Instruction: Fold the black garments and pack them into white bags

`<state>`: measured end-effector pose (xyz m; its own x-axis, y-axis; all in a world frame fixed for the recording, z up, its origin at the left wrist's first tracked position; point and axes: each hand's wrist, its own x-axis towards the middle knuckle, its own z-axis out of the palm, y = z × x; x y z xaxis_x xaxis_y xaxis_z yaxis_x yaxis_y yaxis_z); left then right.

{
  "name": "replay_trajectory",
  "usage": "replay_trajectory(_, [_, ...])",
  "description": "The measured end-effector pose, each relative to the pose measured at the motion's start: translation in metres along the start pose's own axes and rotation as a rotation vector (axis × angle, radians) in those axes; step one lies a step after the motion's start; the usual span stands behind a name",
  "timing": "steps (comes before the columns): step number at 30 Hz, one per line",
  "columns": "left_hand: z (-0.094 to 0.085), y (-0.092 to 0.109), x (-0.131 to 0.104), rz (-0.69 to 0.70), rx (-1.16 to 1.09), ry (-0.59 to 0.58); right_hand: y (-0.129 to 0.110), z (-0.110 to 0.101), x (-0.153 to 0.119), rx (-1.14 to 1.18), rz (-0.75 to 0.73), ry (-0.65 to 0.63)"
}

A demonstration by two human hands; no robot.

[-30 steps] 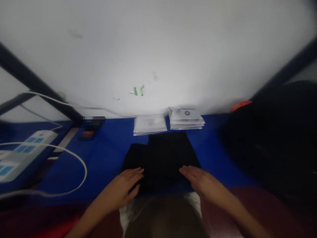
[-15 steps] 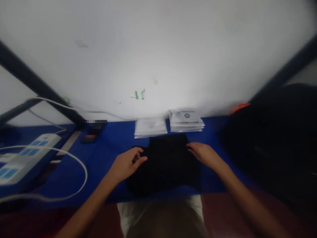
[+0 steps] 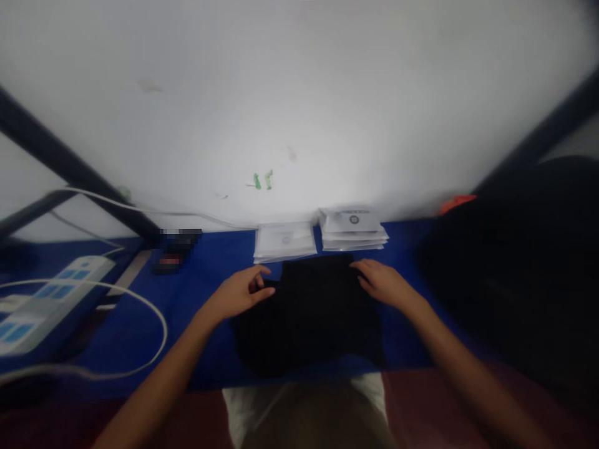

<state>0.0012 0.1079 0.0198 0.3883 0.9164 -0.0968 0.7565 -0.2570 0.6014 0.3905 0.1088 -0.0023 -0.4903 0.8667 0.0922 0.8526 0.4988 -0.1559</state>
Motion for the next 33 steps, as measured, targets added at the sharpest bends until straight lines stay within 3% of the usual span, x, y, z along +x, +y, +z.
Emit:
replay_trajectory(6, [0.023, 0.006, 0.062, 0.022, 0.224, 0.089, -0.001, 0.008, 0.033, -0.072, 0.02, 0.101])
replay_trajectory(11, [0.035, 0.015, 0.076, 0.082, 0.252, 0.096, -0.002, 0.012, 0.045, -0.104, -0.006, 0.088])
replay_trajectory(17, [0.02, 0.033, 0.045, 0.174, 0.203, 0.168, 0.002, -0.009, 0.027, -0.054, -0.02, 0.125])
replay_trajectory(22, [0.02, 0.045, -0.002, 0.459, 0.128, 0.068, -0.005, -0.031, -0.012, 0.111, -0.075, 0.109])
replay_trajectory(25, [0.028, 0.049, -0.022, 0.514, 0.171, 0.005, -0.012, -0.029, -0.034, 0.132, -0.091, 0.002])
replay_trajectory(29, [0.04, 0.041, -0.038, 0.503, 0.181, 0.02, -0.015, -0.015, -0.051, 0.112, -0.062, -0.085])
replay_trajectory(31, [0.043, 0.029, -0.047, 0.429, 0.137, 0.114, -0.015, -0.011, -0.054, 0.112, -0.052, -0.096])
replay_trajectory(33, [0.044, 0.012, -0.058, 0.261, 0.117, 0.269, -0.014, -0.013, -0.055, 0.13, -0.047, -0.091])
